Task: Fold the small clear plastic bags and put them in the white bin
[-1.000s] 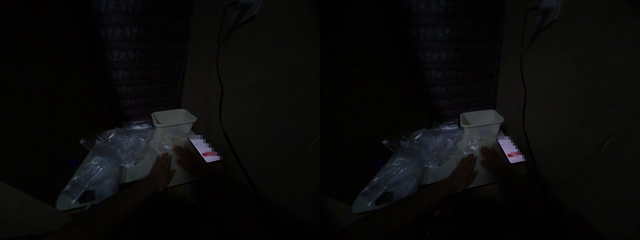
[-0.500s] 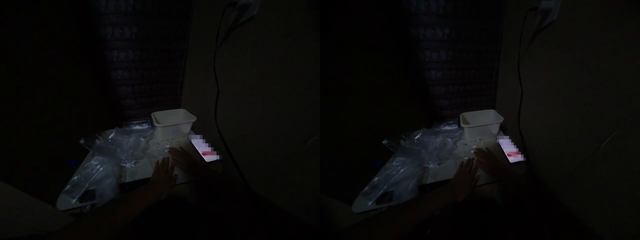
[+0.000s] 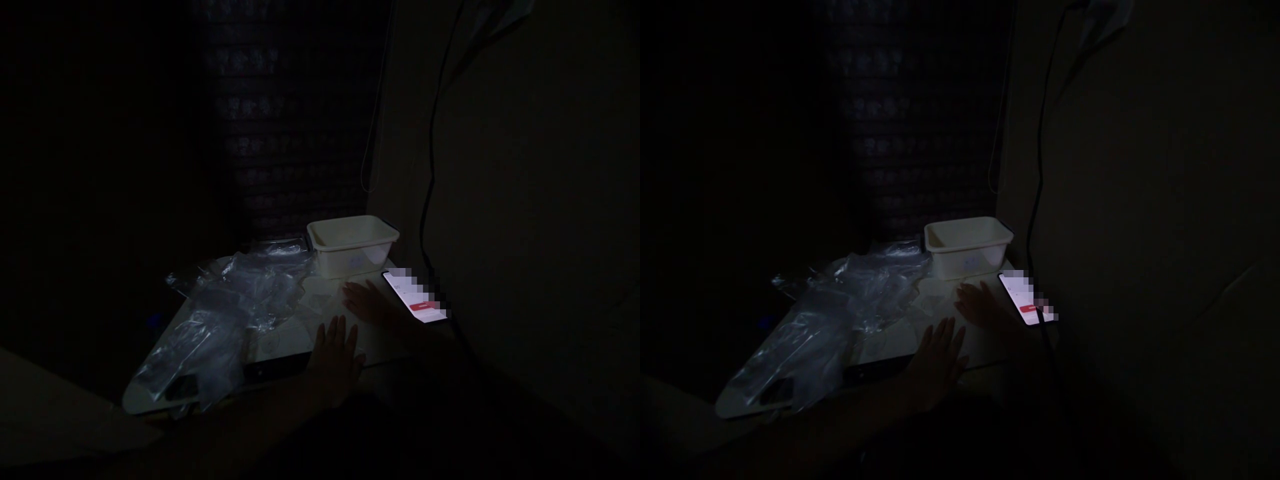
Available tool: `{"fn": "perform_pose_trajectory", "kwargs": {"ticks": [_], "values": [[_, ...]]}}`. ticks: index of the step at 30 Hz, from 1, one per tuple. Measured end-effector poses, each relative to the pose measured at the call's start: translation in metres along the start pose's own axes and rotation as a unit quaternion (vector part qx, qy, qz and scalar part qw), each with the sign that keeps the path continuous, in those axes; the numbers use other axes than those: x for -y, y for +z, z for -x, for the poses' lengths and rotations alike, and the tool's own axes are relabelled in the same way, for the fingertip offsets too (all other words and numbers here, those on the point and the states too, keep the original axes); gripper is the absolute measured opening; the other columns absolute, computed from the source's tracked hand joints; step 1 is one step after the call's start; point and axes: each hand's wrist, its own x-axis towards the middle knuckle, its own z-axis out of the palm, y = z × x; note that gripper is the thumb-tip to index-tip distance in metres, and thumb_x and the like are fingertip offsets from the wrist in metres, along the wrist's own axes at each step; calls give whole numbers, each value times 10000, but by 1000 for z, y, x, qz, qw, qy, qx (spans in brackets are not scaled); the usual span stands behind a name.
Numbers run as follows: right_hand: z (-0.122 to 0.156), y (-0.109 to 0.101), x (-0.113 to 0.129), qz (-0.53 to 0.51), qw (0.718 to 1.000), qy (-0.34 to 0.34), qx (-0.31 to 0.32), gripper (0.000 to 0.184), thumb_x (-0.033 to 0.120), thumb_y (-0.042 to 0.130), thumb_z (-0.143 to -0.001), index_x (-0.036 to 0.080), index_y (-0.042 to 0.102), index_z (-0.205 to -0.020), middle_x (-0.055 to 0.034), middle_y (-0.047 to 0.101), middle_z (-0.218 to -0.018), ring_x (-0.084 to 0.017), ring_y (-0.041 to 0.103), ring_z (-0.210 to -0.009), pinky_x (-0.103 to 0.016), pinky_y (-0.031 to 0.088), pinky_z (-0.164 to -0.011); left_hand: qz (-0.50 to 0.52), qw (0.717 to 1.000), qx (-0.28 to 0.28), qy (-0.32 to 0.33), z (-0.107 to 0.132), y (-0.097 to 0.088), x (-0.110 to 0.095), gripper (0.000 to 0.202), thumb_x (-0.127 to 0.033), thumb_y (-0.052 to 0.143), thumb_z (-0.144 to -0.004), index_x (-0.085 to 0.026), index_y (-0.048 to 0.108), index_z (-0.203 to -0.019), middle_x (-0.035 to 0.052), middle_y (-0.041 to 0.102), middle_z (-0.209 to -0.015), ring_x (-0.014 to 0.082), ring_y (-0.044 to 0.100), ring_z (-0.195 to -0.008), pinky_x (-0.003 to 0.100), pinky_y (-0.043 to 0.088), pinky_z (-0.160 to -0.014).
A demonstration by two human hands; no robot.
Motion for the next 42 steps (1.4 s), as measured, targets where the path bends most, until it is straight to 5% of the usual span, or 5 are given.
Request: {"fn": "perform_pose_trajectory", "kwargs": {"ticks": [9,18,26,32,42], "values": [[-11,-7,-8,85,995,38,21,278,126,339,-751,182,582,-875,-83,600,-964,-201,505,-933,-403,289,-863,3,1000,12,-1,4,3,-7,552,-433,195,-832,-145,224,-1302,147,164,-1358,284,101,-1244,485,167,-971],[-9,7,-14,82,995,63,5,355,125,305,-781,224,549,-1021,-70,504,-1164,-217,402,-1092,-420,280,-873,22,1000,14,1,5,0,-8,558,-440,175,-833,-141,223,-1302,154,147,-1361,284,91,-1246,480,150,-976],[-19,-22,4,17,999,13,29,300,158,382,-742,228,631,-896,-67,585,-968,-212,471,-908,-347,336,-740,20,1000,11,-8,-1,4,-8,570,-455,176,-827,-133,252,-1292,164,171,-1355,293,108,-1243,491,146,-972],[-25,-16,19,9,997,-42,69,328,136,391,-732,262,631,-914,-65,564,-947,-203,448,-890,-323,324,-705,14,999,29,-13,0,2,-9,563,-441,186,-832,-128,229,-1298,163,145,-1359,285,81,-1245,485,146,-976],[-27,-8,13,70,995,28,61,355,160,315,-782,227,555,-1034,-121,535,-945,-252,449,-894,-354,329,-673,18,999,21,-18,0,3,-9,578,-465,149,-830,-141,219,-1303,145,150,-1365,282,85,-1247,471,141,-981]]}}
